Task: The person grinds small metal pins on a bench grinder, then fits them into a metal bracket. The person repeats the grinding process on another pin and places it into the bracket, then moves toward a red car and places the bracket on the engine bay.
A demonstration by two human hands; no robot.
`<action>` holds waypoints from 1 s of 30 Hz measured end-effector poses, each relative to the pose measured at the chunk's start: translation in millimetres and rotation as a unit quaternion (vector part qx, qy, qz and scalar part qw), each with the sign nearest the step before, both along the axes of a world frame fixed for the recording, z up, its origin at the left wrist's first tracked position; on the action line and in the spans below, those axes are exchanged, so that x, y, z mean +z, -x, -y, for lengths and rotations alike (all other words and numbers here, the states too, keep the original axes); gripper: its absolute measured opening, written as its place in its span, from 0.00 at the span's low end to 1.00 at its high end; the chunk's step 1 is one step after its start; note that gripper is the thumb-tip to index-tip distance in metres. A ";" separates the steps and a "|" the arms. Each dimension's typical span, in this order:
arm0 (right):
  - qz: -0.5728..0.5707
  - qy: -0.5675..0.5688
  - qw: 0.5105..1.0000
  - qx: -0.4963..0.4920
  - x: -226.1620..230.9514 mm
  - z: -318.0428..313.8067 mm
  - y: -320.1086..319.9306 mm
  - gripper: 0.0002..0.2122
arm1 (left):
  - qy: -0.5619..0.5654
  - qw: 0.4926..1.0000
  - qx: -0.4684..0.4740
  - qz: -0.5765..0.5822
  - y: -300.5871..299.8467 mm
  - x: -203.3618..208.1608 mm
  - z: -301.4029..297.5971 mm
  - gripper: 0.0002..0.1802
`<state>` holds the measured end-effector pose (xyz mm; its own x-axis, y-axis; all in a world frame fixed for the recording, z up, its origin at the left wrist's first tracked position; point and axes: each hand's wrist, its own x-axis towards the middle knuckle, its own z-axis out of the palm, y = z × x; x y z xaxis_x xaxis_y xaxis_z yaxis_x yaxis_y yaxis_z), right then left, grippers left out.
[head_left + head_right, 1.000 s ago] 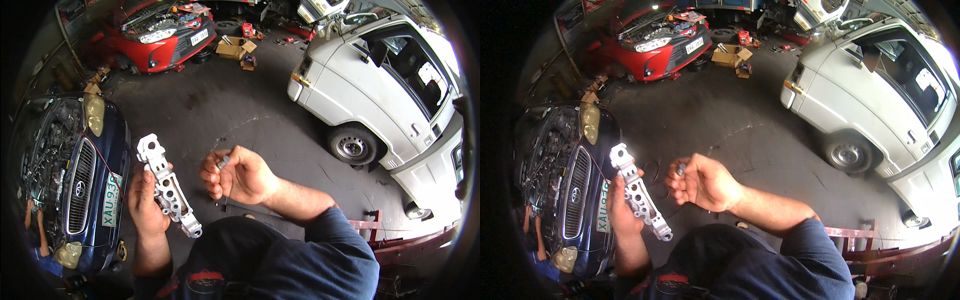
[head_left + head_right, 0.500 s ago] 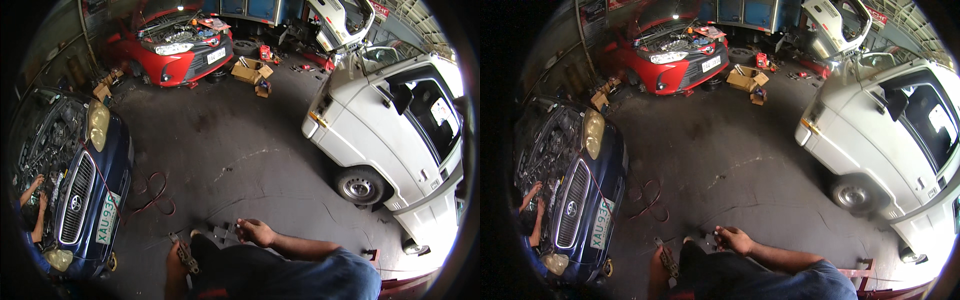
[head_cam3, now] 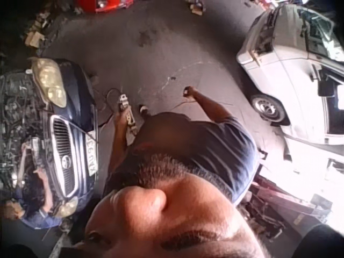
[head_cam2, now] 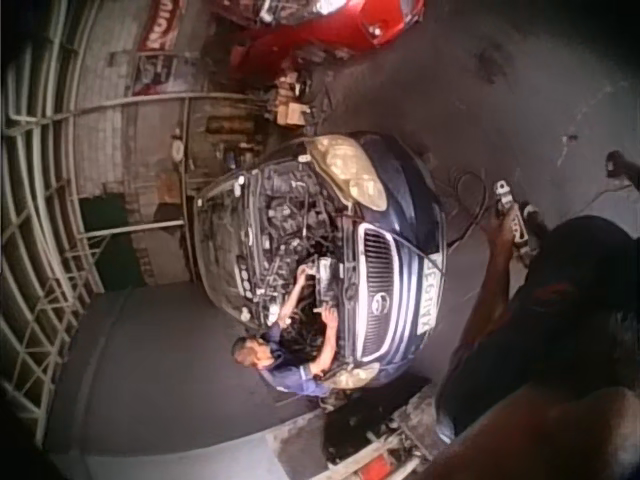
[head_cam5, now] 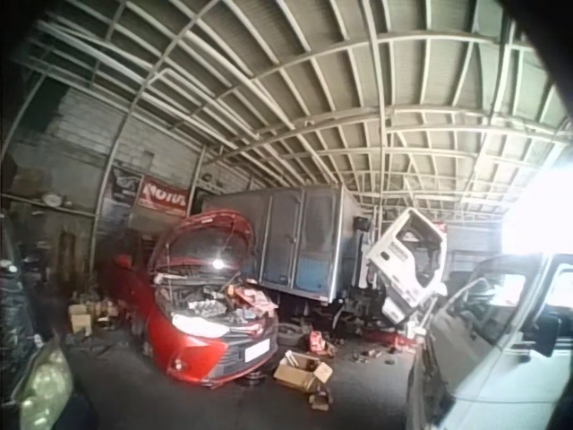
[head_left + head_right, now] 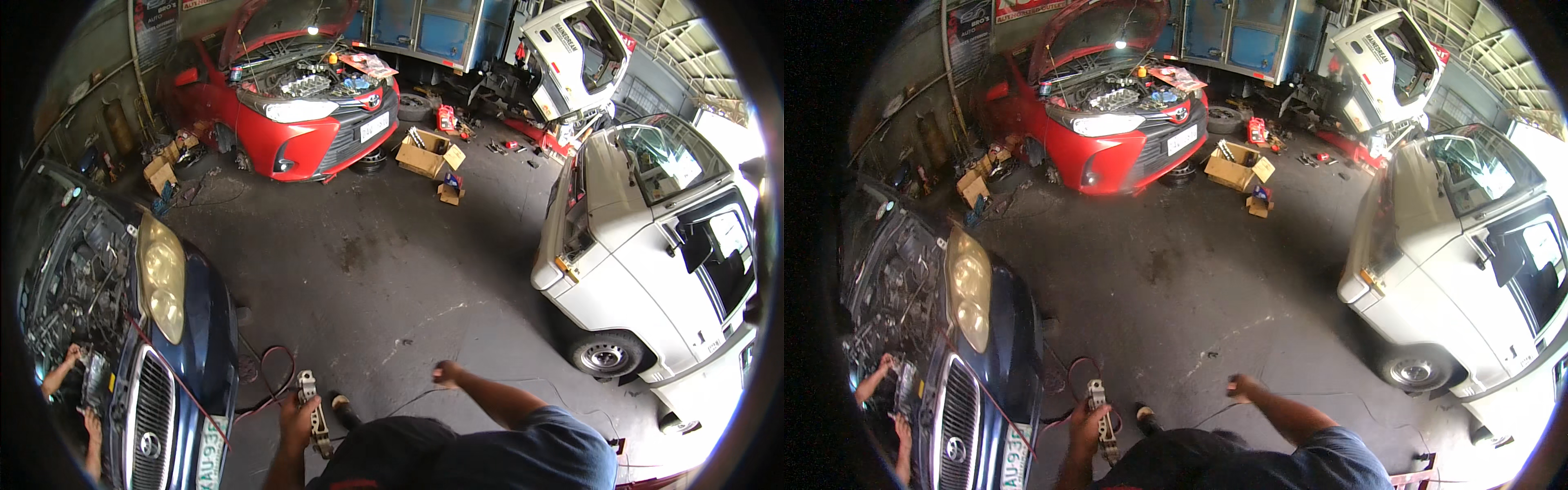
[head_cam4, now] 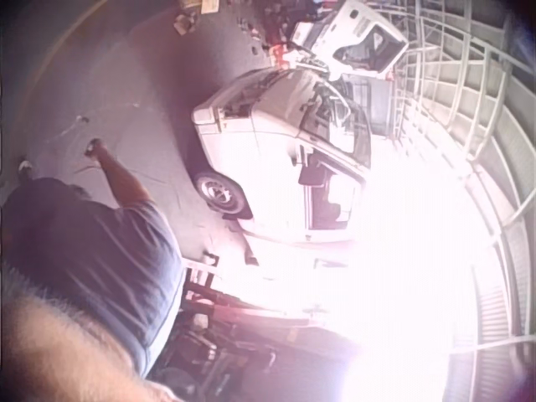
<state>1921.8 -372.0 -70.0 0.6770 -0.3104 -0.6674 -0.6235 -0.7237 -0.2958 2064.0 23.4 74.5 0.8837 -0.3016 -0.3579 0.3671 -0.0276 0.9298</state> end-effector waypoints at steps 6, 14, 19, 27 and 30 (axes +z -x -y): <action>-0.366 -0.037 0.929 0.047 -118.5 112.5 112.8 0.08 | -0.006 0.999 -0.040 0.021 -144.2 4.7 37.4 0.17; -0.223 -0.208 0.866 -0.396 -163.7 152.3 -5.7 0.14 | -0.050 0.996 -0.074 0.015 -315.5 -21.9 147.5 0.23; -0.129 -0.080 0.977 0.151 -153.6 281.7 -251.7 0.11 | -0.195 0.975 -0.106 -0.016 -433.6 -28.4 239.9 0.31; 0.143 -0.144 0.949 -0.242 2.5 475.0 -519.9 0.11 | -0.269 0.961 -0.057 0.040 -639.2 -10.3 391.8 0.21; 0.147 -0.152 0.916 -0.340 35.3 514.9 -586.9 0.11 | -0.233 0.965 -0.061 0.109 -733.1 -5.4 445.8 0.17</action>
<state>2508.7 -886.9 -34.7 0.5602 -0.5569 -0.6132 -0.7608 -0.0530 -0.6468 2797.1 -422.4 69.1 0.9209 -0.2601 -0.2903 0.1326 -0.4913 0.8608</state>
